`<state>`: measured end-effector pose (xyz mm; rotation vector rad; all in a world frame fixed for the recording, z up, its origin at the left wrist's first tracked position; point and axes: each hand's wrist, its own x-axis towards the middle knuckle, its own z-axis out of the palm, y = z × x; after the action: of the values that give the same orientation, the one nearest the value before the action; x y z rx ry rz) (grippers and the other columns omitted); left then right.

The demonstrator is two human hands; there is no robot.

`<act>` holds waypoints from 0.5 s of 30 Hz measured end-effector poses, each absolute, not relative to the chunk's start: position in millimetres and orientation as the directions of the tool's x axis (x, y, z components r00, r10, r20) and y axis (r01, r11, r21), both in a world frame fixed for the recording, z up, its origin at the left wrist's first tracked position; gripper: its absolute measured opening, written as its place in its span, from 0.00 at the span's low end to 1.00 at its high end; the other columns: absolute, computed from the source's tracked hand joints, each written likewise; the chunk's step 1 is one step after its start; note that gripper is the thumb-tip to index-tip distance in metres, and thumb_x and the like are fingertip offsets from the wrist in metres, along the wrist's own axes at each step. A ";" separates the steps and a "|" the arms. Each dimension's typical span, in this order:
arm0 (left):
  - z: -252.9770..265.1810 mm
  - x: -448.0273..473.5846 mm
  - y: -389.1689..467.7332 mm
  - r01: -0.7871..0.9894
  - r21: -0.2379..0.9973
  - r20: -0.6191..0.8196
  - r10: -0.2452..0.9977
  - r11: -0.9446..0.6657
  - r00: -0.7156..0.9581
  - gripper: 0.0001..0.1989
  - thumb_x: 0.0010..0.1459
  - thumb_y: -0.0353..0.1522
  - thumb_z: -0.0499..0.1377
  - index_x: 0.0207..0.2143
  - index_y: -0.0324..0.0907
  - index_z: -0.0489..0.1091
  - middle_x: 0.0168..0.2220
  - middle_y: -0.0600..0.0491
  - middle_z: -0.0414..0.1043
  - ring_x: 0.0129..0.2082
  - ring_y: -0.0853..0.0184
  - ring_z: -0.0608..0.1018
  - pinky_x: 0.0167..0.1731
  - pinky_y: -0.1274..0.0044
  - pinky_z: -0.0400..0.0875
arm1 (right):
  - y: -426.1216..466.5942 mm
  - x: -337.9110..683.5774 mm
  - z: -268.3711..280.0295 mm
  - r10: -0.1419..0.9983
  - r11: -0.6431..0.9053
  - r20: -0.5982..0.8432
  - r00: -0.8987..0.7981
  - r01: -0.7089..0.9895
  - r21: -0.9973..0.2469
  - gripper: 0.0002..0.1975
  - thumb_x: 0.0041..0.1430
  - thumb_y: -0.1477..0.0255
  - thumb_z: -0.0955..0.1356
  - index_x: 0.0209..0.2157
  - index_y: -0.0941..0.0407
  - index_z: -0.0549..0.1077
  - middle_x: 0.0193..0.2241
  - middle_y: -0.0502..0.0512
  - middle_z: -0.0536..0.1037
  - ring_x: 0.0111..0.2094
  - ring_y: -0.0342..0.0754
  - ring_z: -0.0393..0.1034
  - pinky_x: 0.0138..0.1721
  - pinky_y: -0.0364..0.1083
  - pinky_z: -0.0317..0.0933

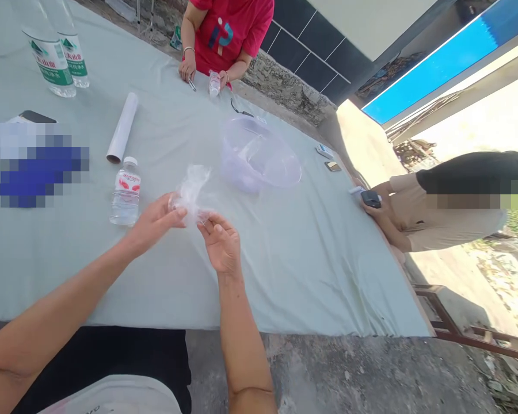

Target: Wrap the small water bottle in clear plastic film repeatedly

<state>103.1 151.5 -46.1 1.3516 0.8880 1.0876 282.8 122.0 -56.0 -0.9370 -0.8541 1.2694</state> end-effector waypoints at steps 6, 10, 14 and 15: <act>-65.3 113.5 152.5 -0.233 0.961 -0.090 0.967 0.147 0.239 0.19 0.51 0.45 0.67 0.24 0.41 0.66 0.26 0.57 0.67 0.30 0.71 0.73 0.42 0.71 0.78 | 120.3 266.3 -86.6 0.960 0.109 -0.029 0.280 -0.466 -0.878 0.15 0.43 0.66 0.79 0.28 0.52 0.71 0.30 0.44 0.74 0.33 0.40 0.72 0.41 0.45 0.71; -67.2 116.9 153.7 -0.321 0.939 -0.069 0.981 0.125 0.180 0.21 0.50 0.49 0.67 0.24 0.41 0.69 0.29 0.55 0.71 0.34 0.70 0.76 0.43 0.71 0.78 | 119.7 267.9 -86.5 0.924 0.122 -0.053 0.378 -0.426 -0.896 0.15 0.44 0.68 0.78 0.32 0.52 0.72 0.28 0.43 0.70 0.32 0.40 0.71 0.38 0.43 0.70; -66.6 118.1 153.4 -0.340 0.937 -0.038 0.992 0.078 0.122 0.20 0.52 0.49 0.66 0.27 0.41 0.71 0.29 0.55 0.72 0.31 0.71 0.77 0.37 0.73 0.79 | 115.6 273.1 -88.0 0.915 0.059 -0.099 0.392 -0.370 -0.927 0.19 0.45 0.65 0.77 0.40 0.51 0.74 0.31 0.45 0.72 0.34 0.42 0.73 0.34 0.43 0.69; -66.6 117.8 153.3 -0.316 0.947 -0.032 0.995 0.059 0.090 0.20 0.53 0.49 0.65 0.27 0.41 0.70 0.29 0.55 0.72 0.29 0.71 0.76 0.32 0.75 0.79 | 114.3 274.0 -88.3 0.903 0.060 -0.090 0.419 -0.332 -0.941 0.18 0.47 0.63 0.76 0.41 0.51 0.74 0.32 0.46 0.73 0.34 0.42 0.73 0.33 0.43 0.69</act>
<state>117.8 153.3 -66.6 0.9756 0.9320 1.2512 274.0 114.3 -88.3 -1.1452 -0.6330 1.0359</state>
